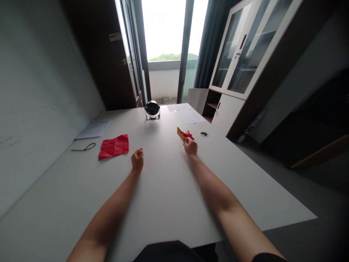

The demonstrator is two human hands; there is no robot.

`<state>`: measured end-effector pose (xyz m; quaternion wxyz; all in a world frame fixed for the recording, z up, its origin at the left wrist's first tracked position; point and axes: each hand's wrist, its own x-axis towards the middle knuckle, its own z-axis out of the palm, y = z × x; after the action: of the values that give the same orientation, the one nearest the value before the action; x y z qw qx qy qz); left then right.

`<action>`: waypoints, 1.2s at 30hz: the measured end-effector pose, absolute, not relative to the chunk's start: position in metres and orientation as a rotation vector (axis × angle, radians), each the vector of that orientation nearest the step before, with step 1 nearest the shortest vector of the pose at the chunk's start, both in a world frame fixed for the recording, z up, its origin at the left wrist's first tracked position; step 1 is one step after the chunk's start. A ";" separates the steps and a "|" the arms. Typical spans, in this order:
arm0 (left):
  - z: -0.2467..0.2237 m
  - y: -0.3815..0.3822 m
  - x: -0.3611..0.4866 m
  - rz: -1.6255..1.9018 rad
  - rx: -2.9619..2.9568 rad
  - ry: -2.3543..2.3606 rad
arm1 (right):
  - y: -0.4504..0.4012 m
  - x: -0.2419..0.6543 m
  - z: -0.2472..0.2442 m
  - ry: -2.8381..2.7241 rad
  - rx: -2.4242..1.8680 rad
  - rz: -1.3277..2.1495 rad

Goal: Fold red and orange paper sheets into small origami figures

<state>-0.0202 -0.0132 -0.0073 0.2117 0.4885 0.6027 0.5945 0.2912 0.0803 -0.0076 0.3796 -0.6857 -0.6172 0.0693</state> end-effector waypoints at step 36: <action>-0.010 -0.006 -0.067 0.695 2.052 2.296 | 0.060 0.239 -0.008 -1.678 -1.266 0.159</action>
<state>-0.0665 -0.0057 -0.0103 -0.0074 0.6499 0.7274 0.2202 0.2392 0.0604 -0.0079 0.4938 -0.5222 -0.6922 0.0657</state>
